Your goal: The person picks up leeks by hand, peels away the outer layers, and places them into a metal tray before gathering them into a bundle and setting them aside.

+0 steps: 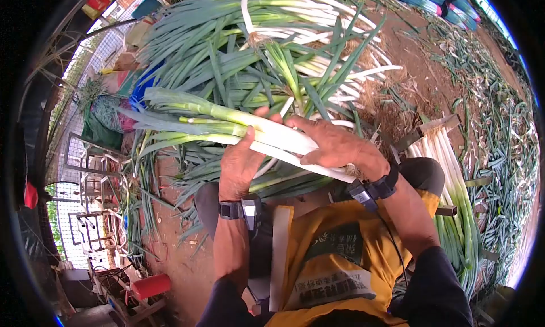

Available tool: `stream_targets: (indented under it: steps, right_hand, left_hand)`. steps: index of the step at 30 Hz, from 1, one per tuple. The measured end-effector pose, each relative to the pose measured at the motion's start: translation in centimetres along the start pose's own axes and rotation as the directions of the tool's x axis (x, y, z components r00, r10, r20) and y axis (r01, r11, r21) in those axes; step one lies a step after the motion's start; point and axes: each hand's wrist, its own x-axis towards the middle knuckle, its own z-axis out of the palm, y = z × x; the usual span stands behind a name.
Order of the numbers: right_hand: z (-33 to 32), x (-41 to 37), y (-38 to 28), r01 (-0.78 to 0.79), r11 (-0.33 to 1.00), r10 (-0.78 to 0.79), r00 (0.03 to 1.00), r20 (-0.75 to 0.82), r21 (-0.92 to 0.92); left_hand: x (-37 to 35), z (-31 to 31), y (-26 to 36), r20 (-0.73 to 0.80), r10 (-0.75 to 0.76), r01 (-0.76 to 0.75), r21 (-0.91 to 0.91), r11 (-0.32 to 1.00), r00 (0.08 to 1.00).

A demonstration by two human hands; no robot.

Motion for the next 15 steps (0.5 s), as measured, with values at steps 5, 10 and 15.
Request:
stream_targets:
  steps: [5,10,15]
  right_hand:
    - [0.0,0.1,0.4,0.040,0.986,-0.052,0.996,0.069,0.164]
    - [3.1,1.4,1.2,0.249,0.959,-0.223,0.958,-0.179,0.137]
    - [4.0,-4.6,-4.7,0.201,0.968,-0.250,0.830,-0.499,-0.150]
  left_hand:
    - [0.8,1.0,-0.6,0.037,0.173,-0.162,-0.215,0.963,0.984]
    - [1.3,-0.7,0.1,0.031,0.242,-0.239,-0.085,0.967,0.970]
    - [1.6,-1.0,1.0,-0.024,0.338,-0.339,-0.053,0.939,0.941]
